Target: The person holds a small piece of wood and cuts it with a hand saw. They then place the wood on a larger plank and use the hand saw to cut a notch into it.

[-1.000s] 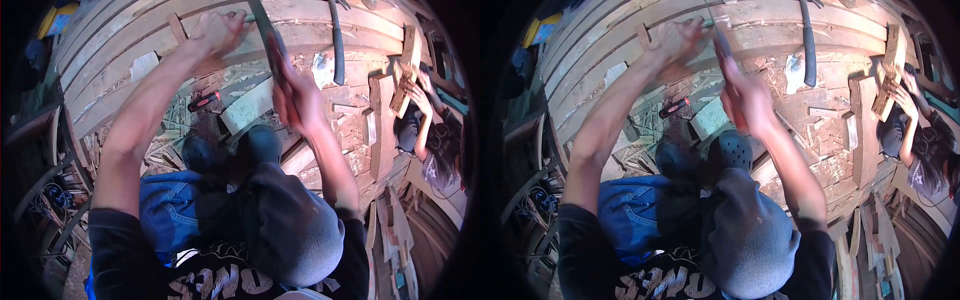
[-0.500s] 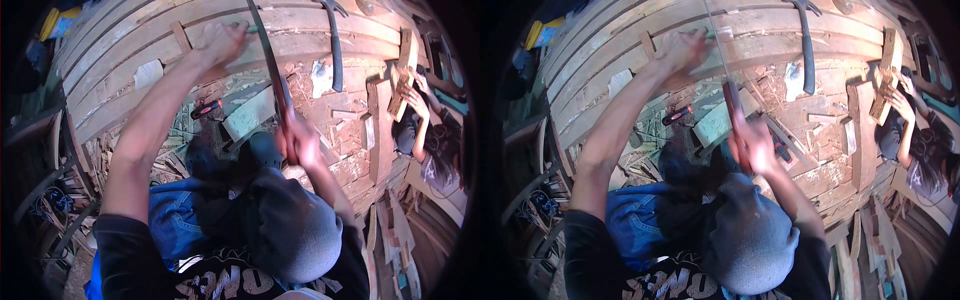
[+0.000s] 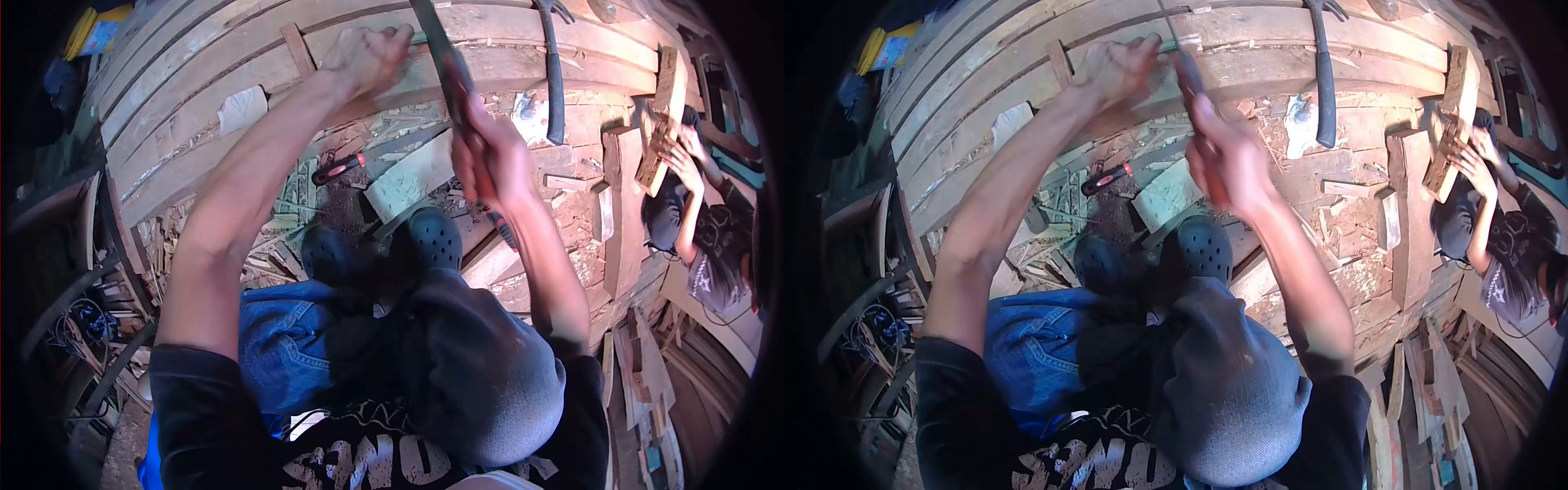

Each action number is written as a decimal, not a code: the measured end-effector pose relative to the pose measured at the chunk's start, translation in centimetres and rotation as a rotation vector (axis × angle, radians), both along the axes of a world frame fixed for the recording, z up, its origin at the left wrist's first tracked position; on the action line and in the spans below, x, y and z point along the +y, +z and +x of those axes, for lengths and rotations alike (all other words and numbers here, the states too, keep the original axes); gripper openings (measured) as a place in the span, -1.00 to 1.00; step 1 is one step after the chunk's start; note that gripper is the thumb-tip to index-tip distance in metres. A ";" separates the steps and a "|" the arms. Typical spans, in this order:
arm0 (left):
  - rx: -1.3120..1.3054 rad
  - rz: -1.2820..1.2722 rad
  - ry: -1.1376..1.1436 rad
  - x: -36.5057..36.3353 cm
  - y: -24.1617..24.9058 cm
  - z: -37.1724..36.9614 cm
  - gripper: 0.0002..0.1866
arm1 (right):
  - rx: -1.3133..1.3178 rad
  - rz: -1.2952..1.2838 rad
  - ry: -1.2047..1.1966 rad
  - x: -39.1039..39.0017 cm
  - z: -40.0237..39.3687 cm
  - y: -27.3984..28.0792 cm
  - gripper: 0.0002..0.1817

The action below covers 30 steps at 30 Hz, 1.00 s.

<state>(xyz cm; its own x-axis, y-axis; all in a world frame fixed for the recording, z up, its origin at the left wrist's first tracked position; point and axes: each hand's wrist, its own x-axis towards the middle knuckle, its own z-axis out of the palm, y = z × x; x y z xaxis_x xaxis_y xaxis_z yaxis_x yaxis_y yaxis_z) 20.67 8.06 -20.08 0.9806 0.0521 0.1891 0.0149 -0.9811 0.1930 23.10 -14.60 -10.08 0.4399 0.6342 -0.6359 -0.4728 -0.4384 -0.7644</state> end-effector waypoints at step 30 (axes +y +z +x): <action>0.124 -0.144 -0.017 0.4 1.1 0.0 -0.80 | -0.020 -0.040 -0.093 2.7 -1.2 0.8 -0.21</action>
<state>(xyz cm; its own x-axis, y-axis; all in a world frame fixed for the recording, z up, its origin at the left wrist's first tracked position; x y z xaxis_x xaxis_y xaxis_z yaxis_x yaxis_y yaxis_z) 20.70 8.44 -19.00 0.9968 0.0531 0.0590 0.0308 -0.9439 0.3287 21.89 -11.91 -9.24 0.5091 0.5643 -0.6499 -0.4976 -0.4231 -0.7572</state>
